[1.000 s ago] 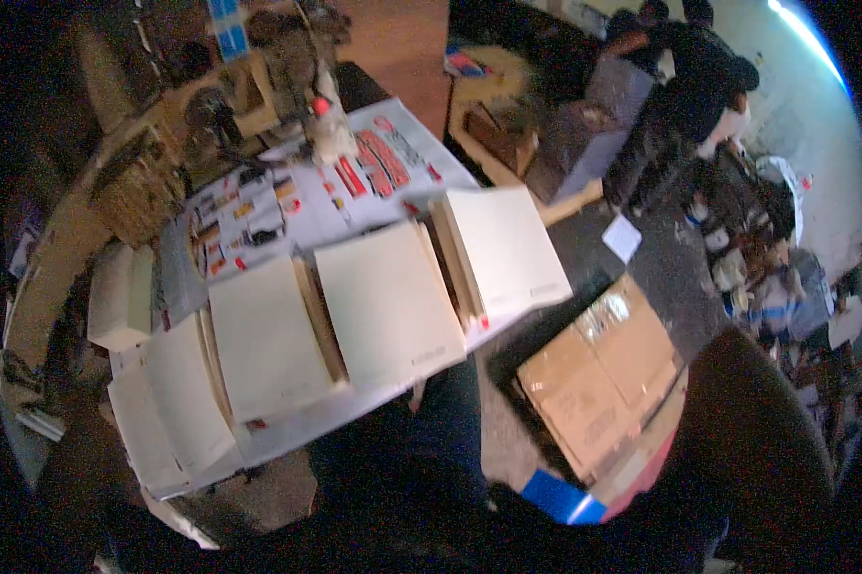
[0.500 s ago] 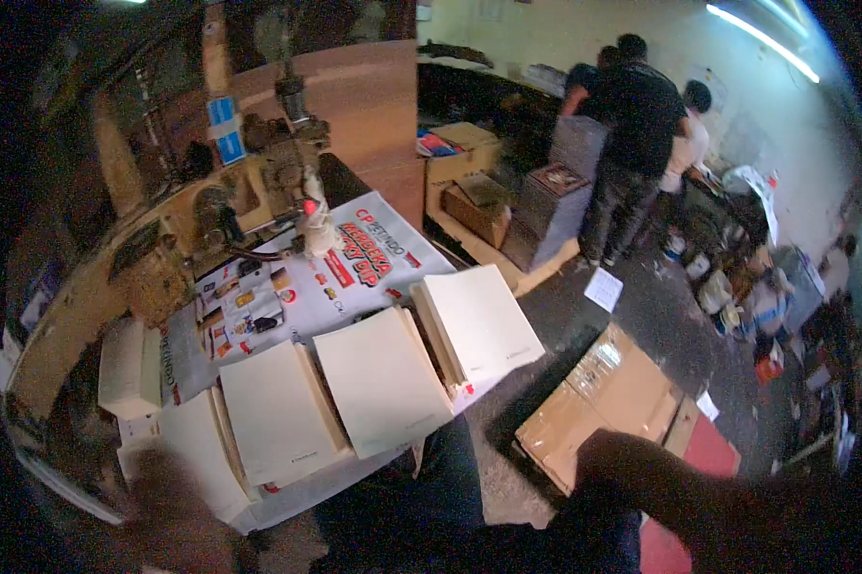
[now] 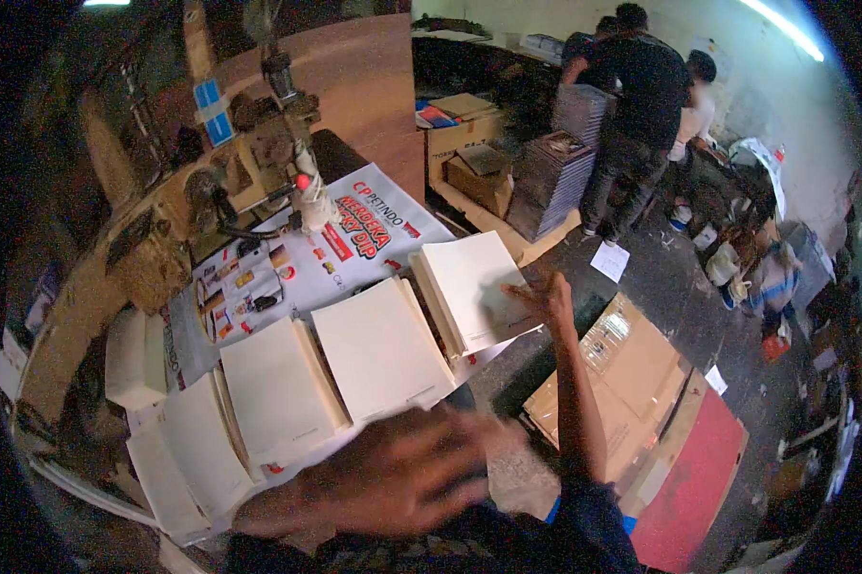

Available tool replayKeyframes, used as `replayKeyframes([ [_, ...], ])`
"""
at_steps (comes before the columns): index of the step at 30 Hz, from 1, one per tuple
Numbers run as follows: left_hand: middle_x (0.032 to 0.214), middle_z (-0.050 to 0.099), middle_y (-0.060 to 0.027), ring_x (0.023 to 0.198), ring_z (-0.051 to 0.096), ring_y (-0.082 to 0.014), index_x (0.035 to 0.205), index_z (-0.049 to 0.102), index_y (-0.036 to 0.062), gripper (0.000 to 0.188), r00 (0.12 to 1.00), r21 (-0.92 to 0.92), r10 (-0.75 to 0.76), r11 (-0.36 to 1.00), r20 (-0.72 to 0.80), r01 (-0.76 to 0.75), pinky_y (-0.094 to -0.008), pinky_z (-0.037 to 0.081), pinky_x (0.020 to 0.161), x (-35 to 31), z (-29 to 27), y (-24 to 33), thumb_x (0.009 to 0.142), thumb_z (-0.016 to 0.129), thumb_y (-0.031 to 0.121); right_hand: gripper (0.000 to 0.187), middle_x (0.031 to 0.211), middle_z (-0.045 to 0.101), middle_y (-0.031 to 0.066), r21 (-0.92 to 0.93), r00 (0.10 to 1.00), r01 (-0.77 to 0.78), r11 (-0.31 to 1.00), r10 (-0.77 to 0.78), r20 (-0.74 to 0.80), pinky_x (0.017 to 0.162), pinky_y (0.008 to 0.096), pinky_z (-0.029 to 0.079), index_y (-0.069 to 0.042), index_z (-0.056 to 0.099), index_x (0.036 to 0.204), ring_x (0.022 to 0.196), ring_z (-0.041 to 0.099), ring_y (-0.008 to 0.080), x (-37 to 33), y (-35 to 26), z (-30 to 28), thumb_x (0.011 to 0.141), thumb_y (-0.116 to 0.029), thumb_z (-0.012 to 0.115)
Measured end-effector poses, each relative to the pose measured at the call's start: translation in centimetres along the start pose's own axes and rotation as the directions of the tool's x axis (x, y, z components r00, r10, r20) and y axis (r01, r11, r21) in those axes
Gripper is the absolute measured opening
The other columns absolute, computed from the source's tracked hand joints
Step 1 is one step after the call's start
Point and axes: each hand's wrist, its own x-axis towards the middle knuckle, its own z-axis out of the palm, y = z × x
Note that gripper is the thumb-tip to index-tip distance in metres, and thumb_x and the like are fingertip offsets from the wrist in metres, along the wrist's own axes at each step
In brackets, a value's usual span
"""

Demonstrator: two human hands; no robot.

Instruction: The person collates and stacks sheets of paper from multiple piles on a table by hand, then walks over to another workstation where people assemble paper stacks.

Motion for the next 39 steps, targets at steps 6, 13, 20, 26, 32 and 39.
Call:
replayKeyframes([
  [6,0.101,0.059,-0.0148,0.095,0.059,-0.0325,0.108,0.056,0.0054,0.057,0.806,0.111,-0.574,0.800,-0.141,0.589,-0.0432,0.049,0.082,-1.3,8.8,-9.7,0.070,0.080,0.041,0.051,0.086,0.071,0.0161,0.077,0.998,-0.049,0.996,0.046,0.033,0.068,0.0330,0.054,0.003,0.070,0.101,0.077,0.068,0.0218,0.7,3.8,1.4,0.066,-0.029,0.086],
  [13,0.081,0.065,-0.0197,0.077,0.066,-0.0335,0.081,0.063,-0.0021,0.023,0.683,-0.241,-0.729,0.670,-0.036,0.702,-0.0417,0.052,0.071,-4.1,8.8,-12.7,0.075,0.078,0.015,0.022,0.082,0.070,0.0204,0.005,0.995,0.059,0.998,-0.058,-0.080,0.064,0.0342,0.054,0.003,0.070,0.090,0.070,0.070,0.0279,0.0,0.1,0.8,0.073,-0.010,0.076],
  [20,0.086,0.066,-0.0059,0.082,0.064,-0.0101,0.091,0.064,-0.0042,0.008,0.417,-0.752,-0.892,0.395,-0.176,0.527,-0.0225,0.051,0.076,-9.7,4.5,-8.9,0.088,0.065,0.003,0.028,0.096,0.068,0.0101,0.511,0.996,0.035,0.859,-0.071,0.051,0.075,0.0297,0.052,0.005,0.060,0.114,0.084,0.065,0.0159,-2.5,-1.4,-2.3,0.091,-0.010,0.062],
  [26,0.107,0.067,-0.0100,0.099,0.064,-0.0227,0.101,0.065,0.0001,0.038,0.462,-0.259,-0.781,0.591,-0.421,0.764,-0.0337,0.050,0.087,-15.9,0.8,-5.8,0.073,0.083,0.019,0.030,0.094,0.065,0.0039,0.424,0.973,0.001,0.906,-0.098,0.207,0.070,0.0234,0.046,0.002,0.058,0.117,0.083,0.060,0.0107,-7.2,-5.5,2.1,0.088,-0.003,0.064],
  [32,0.122,0.056,-0.0144,0.123,0.049,-0.0306,0.108,0.062,0.0071,0.064,0.445,0.202,-0.839,0.400,-0.314,0.894,-0.0413,0.035,0.106,-17.6,2.4,-5.0,0.059,0.085,0.042,0.041,0.113,0.061,0.0132,0.565,0.854,-0.097,0.819,-0.224,0.470,0.089,0.0294,0.048,0.005,0.047,0.128,0.103,0.059,0.0180,-10.7,-8.4,7.4,0.089,0.000,0.061],
  [39,0.085,0.069,-0.0141,0.090,0.068,-0.0285,0.090,0.068,0.0013,0.027,0.327,-0.178,-0.845,0.431,-0.423,0.885,-0.0378,0.055,0.084,-20.7,1.7,-4.3,0.080,0.076,0.025,0.042,0.098,0.066,0.0097,0.548,0.751,-0.634,0.546,0.264,0.605,0.077,0.0282,0.049,0.003,0.061,0.113,0.087,0.062,0.0155,-9.8,-8.9,9.5,0.093,-0.034,0.059],
])
